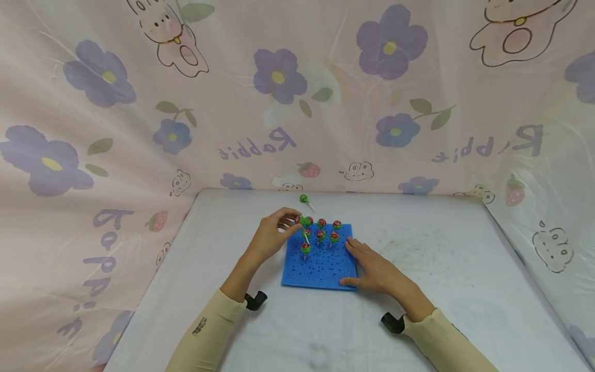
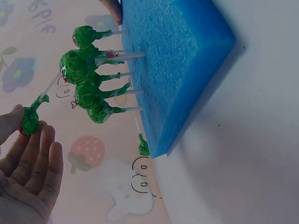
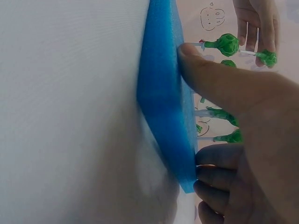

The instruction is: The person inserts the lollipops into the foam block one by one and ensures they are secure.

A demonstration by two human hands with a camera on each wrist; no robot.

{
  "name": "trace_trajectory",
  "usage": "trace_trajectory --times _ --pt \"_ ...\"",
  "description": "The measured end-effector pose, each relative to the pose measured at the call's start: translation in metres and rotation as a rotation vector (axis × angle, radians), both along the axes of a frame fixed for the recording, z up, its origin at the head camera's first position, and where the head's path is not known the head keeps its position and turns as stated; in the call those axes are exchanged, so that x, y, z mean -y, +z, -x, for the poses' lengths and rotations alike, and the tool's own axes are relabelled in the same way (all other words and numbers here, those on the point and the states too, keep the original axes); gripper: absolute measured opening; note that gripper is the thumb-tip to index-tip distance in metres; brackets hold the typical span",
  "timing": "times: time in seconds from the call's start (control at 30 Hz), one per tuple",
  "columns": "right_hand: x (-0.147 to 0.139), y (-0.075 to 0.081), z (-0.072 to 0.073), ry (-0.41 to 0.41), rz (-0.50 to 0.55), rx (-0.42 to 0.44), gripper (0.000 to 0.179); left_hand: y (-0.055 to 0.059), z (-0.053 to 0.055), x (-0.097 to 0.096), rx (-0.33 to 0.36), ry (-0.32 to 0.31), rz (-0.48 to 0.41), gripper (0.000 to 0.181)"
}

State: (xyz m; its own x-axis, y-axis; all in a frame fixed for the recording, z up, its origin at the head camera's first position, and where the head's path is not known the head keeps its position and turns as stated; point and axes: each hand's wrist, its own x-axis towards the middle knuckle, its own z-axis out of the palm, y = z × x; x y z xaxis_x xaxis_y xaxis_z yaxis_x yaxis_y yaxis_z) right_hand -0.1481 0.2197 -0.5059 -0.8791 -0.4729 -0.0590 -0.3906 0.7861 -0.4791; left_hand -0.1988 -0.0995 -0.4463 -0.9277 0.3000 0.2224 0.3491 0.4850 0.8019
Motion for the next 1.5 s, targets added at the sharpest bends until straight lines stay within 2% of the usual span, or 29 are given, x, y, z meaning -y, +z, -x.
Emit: trace_trajectory --times 0.33,0.53,1.03,1.5 --pt "0.0 0.002 -0.001 0.003 -0.001 -0.002 0.111 -0.003 -0.007 -0.011 -0.025 -0.065 0.02 0.036" --pt "0.001 0.003 -0.001 0.001 -0.001 -0.001 0.11 -0.009 -0.01 -0.016 -0.029 -0.098 0.032 0.035" --pt "0.001 0.001 0.001 -0.005 -0.01 0.005 0.111 -0.017 -0.015 -0.026 -0.012 -0.12 0.083 0.032" --pt "0.0 0.0 0.001 -0.005 -0.014 0.001 0.111 -0.026 -0.018 -0.032 -0.02 -0.104 0.164 0.031"
